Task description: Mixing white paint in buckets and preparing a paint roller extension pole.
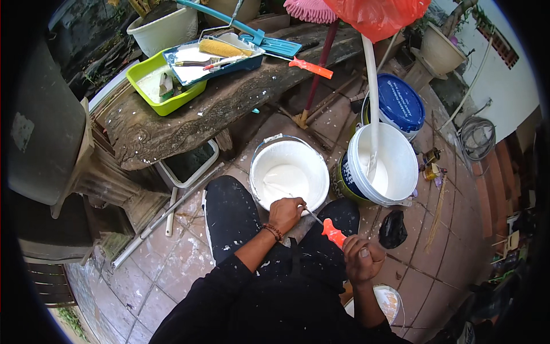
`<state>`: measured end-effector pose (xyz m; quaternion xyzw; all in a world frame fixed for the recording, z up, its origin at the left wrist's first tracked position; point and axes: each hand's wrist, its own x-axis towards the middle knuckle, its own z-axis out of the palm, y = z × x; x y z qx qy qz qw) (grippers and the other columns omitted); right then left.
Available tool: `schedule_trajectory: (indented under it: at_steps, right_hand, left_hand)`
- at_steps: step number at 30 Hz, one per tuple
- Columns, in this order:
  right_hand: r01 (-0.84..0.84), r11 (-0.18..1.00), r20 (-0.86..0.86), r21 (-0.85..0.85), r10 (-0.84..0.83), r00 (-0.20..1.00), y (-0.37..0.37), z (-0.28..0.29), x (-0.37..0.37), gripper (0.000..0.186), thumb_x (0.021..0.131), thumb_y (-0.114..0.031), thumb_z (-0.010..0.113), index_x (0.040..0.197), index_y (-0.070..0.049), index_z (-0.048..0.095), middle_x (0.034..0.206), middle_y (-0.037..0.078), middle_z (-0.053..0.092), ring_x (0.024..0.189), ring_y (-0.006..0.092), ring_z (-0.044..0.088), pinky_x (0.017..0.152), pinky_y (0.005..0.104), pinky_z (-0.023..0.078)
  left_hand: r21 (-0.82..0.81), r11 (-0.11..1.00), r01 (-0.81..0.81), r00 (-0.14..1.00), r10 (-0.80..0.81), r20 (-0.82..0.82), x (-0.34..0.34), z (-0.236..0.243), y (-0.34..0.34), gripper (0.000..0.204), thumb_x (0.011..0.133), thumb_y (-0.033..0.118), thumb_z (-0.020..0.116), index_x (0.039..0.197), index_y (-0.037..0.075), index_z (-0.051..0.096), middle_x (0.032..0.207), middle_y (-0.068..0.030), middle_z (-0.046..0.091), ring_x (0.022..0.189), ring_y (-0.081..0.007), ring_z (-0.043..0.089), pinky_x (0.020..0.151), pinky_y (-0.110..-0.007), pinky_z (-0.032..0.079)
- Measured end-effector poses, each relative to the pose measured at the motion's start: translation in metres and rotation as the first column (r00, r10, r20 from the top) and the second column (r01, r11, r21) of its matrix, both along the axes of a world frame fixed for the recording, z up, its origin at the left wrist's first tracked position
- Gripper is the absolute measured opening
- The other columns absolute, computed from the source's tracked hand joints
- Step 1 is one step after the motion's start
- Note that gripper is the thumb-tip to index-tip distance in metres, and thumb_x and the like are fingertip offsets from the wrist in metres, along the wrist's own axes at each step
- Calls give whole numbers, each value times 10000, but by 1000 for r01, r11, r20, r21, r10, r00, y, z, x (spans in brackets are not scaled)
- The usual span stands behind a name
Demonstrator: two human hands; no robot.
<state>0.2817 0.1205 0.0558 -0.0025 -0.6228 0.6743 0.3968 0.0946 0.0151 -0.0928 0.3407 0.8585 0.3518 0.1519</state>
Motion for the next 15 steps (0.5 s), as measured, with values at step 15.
schedule_trajectory:
  at_steps: [15]
  right_hand:
    - [123,975,196,186,-160,968,-32,29,-14,363,1047,-41,452,685,-36,429,581,45,464,492,155,451,550,320,416]
  left_hand:
    - [49,999,-9,998,5,65,18,-5,-1,148,930,255,755,1054,209,821,820,-155,759,801,-353,751,757,-466,581]
